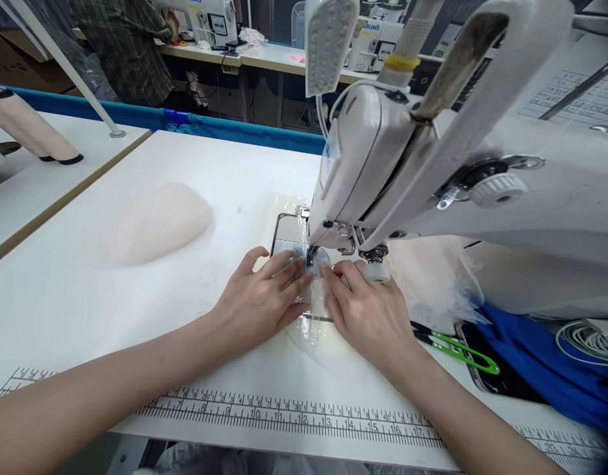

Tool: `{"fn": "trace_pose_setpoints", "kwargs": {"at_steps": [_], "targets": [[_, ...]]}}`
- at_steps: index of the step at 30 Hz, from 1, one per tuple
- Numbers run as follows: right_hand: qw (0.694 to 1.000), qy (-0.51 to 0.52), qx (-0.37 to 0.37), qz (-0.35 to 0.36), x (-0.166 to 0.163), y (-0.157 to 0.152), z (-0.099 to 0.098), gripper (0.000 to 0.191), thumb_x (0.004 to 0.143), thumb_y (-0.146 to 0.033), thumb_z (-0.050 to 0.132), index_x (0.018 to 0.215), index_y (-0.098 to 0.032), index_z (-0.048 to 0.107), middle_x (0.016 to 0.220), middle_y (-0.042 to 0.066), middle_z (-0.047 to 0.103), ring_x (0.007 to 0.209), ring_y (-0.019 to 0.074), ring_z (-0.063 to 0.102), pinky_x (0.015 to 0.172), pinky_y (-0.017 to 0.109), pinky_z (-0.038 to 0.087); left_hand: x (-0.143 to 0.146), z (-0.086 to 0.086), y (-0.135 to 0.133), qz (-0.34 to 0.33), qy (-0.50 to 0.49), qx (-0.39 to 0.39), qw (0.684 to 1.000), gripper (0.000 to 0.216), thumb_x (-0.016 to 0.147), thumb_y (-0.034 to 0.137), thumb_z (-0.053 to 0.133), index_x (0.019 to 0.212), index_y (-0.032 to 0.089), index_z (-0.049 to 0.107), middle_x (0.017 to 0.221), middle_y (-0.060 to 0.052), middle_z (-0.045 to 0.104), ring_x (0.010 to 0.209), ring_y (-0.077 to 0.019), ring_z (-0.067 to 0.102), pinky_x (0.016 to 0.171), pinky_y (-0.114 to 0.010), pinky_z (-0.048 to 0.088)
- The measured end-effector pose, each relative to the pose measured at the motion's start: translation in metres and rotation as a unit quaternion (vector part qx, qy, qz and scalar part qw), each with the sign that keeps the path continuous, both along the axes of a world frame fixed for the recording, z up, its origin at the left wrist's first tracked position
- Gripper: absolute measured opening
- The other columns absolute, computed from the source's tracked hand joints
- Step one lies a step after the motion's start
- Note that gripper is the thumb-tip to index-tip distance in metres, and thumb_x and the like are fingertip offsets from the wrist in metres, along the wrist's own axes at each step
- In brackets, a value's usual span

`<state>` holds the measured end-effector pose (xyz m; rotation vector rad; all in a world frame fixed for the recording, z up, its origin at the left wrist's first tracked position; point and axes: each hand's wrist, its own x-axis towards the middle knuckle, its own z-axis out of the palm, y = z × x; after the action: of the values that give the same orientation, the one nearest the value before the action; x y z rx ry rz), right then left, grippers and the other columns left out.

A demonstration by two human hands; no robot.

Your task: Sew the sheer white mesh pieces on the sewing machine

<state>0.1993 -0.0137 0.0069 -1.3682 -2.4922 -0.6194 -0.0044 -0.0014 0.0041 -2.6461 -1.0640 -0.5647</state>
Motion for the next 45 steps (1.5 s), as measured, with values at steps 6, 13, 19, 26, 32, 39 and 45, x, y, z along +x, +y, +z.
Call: {"fn": "trace_pose_setpoints", "kwargs": {"at_steps": [6,13,19,26,32,39,45], "targets": [[1.000,-0.016,-0.005,-0.009,-0.001,0.003,-0.001,0.035,0.091,-0.016,0.046,0.117,-0.011,0.068,0.090,0.010,0.072,0.082,0.0211,0.059,0.068,0.035,0.031,0.000,-0.003,0.004,0.003,-0.001,-0.001,1.000,0.033,0.098,0.036,0.047,0.122,0.018,0.061,0.124,-0.006,0.066,0.122,-0.0236,0.054,0.098,-0.044,0.032],[0.996,0.055,-0.074,0.007,0.006,-0.002,0.018,0.028,0.092,-0.014,0.047,0.106,-0.017,0.071,0.091,0.007,0.071,0.072,0.0171,0.060,0.070,0.033,0.037,-0.003,0.006,-0.001,-0.021,-0.019,0.047,0.999,0.025,0.096,0.034,0.053,0.109,0.018,0.066,0.119,-0.004,0.069,0.105,-0.0227,0.060,0.089,-0.041,0.035],[0.894,0.152,-0.417,0.058,0.015,-0.016,0.050,0.014,0.080,-0.032,0.072,0.090,-0.026,0.065,0.099,-0.003,0.064,0.071,0.0122,0.060,0.057,0.024,0.040,-0.019,0.024,-0.004,-0.134,0.020,-0.081,0.987,0.030,0.092,0.047,0.054,0.094,0.019,0.066,0.107,-0.005,0.067,0.066,-0.0140,0.057,0.066,-0.033,0.036],[0.825,0.291,-0.484,-0.004,0.020,-0.013,0.049,0.015,0.096,-0.023,0.046,0.086,-0.025,0.056,0.064,-0.007,0.061,0.057,0.0096,0.058,0.058,0.022,0.042,-0.015,0.037,-0.006,-0.085,0.004,-0.208,0.975,0.024,0.100,0.021,0.038,0.088,0.017,0.059,0.077,0.000,0.063,0.057,-0.0124,0.052,0.058,-0.027,0.037],[0.892,0.253,-0.375,0.008,0.015,-0.012,0.043,0.015,0.084,-0.027,0.065,0.098,-0.024,0.064,0.081,-0.002,0.066,0.066,0.0141,0.060,0.053,0.024,0.042,-0.004,0.047,0.000,-0.017,0.042,-0.260,0.964,0.013,0.093,0.019,0.049,0.094,0.015,0.061,0.083,-0.003,0.060,0.067,-0.0158,0.057,0.054,-0.026,0.037],[0.947,0.283,-0.147,0.026,0.012,-0.007,0.024,0.026,0.091,-0.017,0.054,0.107,-0.024,0.073,0.095,0.004,0.069,0.068,0.0139,0.062,0.052,0.024,0.040,0.003,0.048,0.027,-0.029,0.003,-0.350,0.936,0.031,0.085,0.009,0.047,0.102,0.022,0.070,0.083,-0.001,0.058,0.060,-0.0102,0.054,0.054,-0.023,0.040],[0.946,0.284,-0.154,0.012,0.008,-0.002,0.022,0.028,0.096,-0.029,0.050,0.096,-0.018,0.076,0.060,0.001,0.066,0.049,0.0124,0.054,0.048,0.024,0.036,-0.005,0.052,0.041,-0.075,-0.078,-0.481,0.870,0.033,0.093,0.032,0.049,0.070,0.016,0.065,0.074,0.000,0.048,0.057,-0.0081,0.045,0.054,-0.023,0.038]]}}
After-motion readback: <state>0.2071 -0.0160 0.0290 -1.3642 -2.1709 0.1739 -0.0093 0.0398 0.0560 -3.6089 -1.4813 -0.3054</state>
